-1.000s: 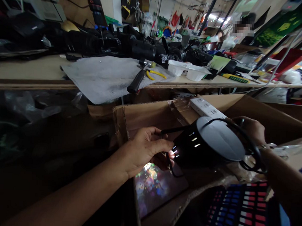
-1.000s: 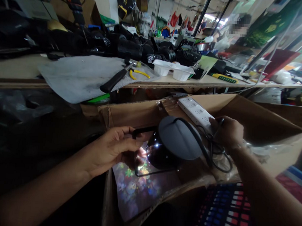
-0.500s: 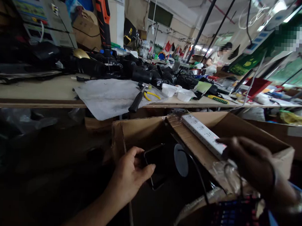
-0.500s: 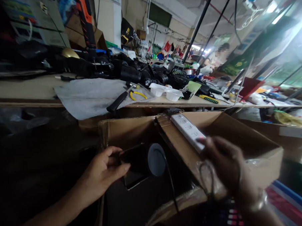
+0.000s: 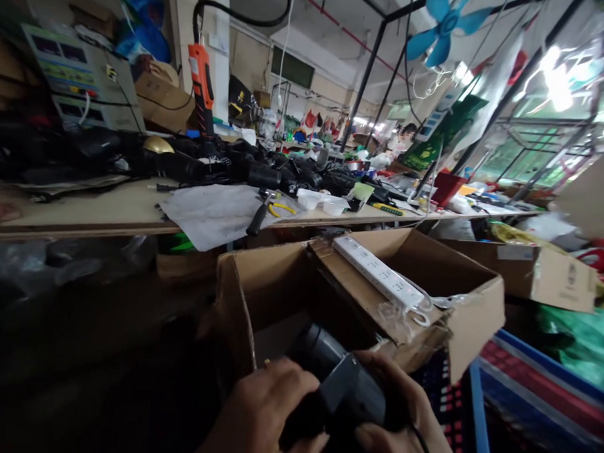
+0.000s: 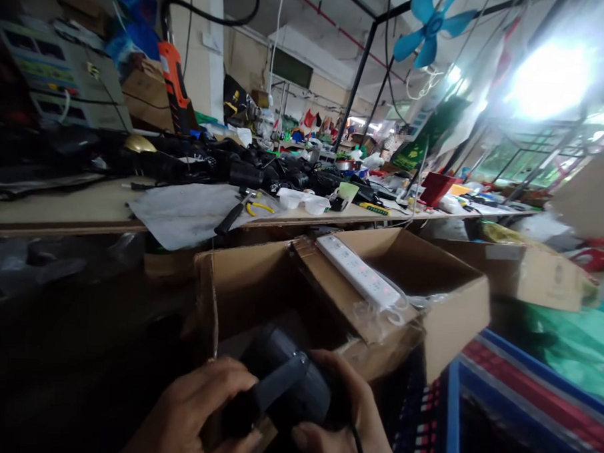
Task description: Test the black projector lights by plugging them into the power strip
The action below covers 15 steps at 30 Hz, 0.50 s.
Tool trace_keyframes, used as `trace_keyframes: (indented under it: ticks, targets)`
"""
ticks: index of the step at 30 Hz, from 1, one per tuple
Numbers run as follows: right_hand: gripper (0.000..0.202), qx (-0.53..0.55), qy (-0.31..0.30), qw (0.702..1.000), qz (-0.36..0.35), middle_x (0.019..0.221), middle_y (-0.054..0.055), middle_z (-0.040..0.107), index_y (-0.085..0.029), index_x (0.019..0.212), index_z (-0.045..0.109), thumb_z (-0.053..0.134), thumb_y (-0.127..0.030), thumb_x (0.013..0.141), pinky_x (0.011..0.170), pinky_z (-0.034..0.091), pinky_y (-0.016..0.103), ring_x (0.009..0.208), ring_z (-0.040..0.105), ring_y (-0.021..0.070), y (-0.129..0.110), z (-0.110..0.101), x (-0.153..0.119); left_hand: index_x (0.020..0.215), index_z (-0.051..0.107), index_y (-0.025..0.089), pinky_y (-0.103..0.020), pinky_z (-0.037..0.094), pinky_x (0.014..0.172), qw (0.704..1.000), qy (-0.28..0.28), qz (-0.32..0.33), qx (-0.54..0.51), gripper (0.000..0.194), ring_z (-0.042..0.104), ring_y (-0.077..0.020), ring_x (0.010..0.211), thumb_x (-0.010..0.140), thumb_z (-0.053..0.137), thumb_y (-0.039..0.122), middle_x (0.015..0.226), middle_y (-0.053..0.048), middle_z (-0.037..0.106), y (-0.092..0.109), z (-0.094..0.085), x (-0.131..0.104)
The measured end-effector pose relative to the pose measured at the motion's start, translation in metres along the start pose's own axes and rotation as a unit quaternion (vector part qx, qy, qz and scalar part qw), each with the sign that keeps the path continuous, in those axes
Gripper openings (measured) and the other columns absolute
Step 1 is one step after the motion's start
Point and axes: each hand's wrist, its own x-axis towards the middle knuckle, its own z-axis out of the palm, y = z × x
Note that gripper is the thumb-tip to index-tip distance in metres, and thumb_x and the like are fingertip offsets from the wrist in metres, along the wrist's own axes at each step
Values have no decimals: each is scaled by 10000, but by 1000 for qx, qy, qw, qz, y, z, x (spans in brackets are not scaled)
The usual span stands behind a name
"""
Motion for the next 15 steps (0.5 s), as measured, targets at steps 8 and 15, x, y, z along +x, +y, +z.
trace_keyframes:
  ticks: [8, 15]
  targets:
    - [703, -41, -16, 997, -62, 1213, 109, 532, -235, 1151, 515, 758, -502, 547, 956, 391, 407, 1129, 480, 354, -24, -1, -39, 1383, 207, 278, -433, 305, 1053, 976, -101, -117, -155, 1002, 377, -275, 1257, 537, 728, 143, 1392, -92, 360, 27, -21, -3]
    - [815, -54, -33, 998, -22, 1254, 121, 504, -247, 1248, 444, 799, -430, 537, 952, 399, 440, 1131, 485, 344, -9, -19, -85, 1052, 638, 296, -269, 499, 842, 933, -161, -116, -301, 621, 552, -248, 1068, 470, 853, 282, 1206, -28, 540, 22, -26, -12]
